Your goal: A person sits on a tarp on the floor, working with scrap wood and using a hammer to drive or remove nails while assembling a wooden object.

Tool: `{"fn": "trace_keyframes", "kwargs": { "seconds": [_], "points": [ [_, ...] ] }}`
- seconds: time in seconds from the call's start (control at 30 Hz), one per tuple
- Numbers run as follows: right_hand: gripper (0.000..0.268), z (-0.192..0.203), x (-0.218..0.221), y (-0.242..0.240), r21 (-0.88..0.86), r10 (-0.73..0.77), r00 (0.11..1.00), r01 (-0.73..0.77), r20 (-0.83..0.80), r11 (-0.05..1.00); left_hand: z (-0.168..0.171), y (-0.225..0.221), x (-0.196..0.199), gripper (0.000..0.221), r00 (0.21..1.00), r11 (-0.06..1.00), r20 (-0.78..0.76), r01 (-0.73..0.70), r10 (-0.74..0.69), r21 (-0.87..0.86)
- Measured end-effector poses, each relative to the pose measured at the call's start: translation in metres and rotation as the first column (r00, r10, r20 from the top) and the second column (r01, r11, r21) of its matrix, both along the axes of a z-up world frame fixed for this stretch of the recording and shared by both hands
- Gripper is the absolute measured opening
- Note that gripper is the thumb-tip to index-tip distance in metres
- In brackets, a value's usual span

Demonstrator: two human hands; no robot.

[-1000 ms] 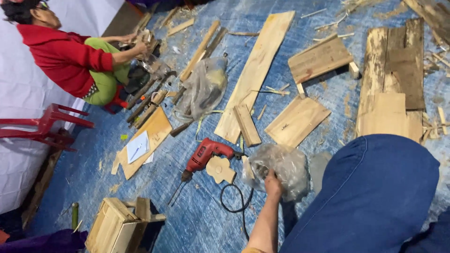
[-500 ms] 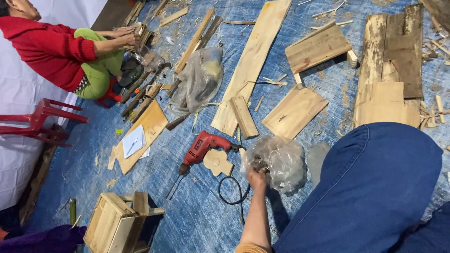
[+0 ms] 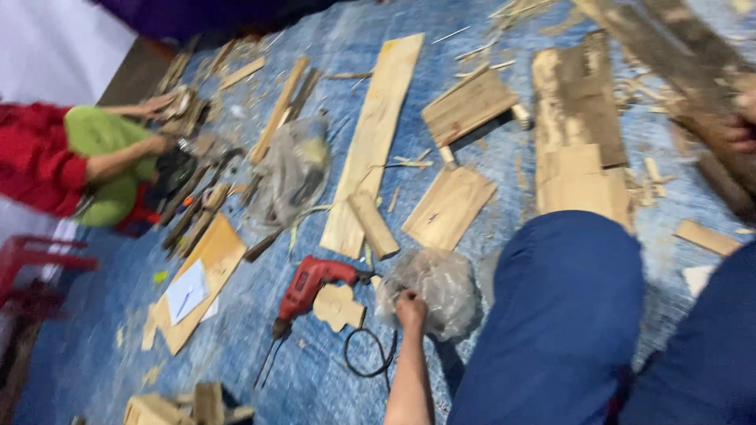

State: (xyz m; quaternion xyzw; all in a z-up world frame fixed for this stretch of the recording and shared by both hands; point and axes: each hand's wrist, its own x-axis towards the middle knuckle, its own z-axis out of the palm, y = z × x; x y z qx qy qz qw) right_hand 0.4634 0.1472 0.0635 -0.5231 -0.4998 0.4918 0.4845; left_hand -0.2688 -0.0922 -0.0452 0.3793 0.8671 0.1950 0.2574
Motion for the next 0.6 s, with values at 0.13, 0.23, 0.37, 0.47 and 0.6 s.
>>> {"fn": "trace_keyframes", "kwargs": {
  "seconds": [0.13, 0.23, 0.37, 0.47, 0.6],
  "points": [
    [0.016, 0.047, -0.060, -0.054, 0.010, -0.174, 0.980, 0.174, 0.092, 0.985, 0.002, -0.003, 0.003, 0.027, 0.996, 0.989, 0.007, -0.093, 0.093, 0.119],
    [0.010, 0.175, -0.107, -0.094, 0.030, -0.320, 0.924, 0.321, 0.208, 0.947, 0.004, -0.004, 0.002, 0.027, 0.992, 0.988, 0.032, -0.126, 0.123, 0.092],
    [0.010, 0.211, -0.120, -0.110, 0.028, -0.343, 0.912, 0.346, 0.227, 0.938, 0.017, -0.002, 0.002, 0.027, 0.988, 0.988, -0.026, -0.154, 0.155, 0.025],
    [0.012, 0.220, -0.119, -0.110, -0.014, -0.357, 0.891, 0.376, 0.281, 0.927, 0.036, 0.003, -0.003, 0.022, 0.975, 0.966, -0.053, -0.207, 0.217, 0.154],
    [0.008, 0.214, -0.112, -0.105, -0.037, -0.369, 0.891, 0.392, 0.263, 0.919, 0.152, 0.022, 0.014, 0.022, 0.936, 0.905, 0.204, -0.334, 0.286, 0.263]
  ]
}}
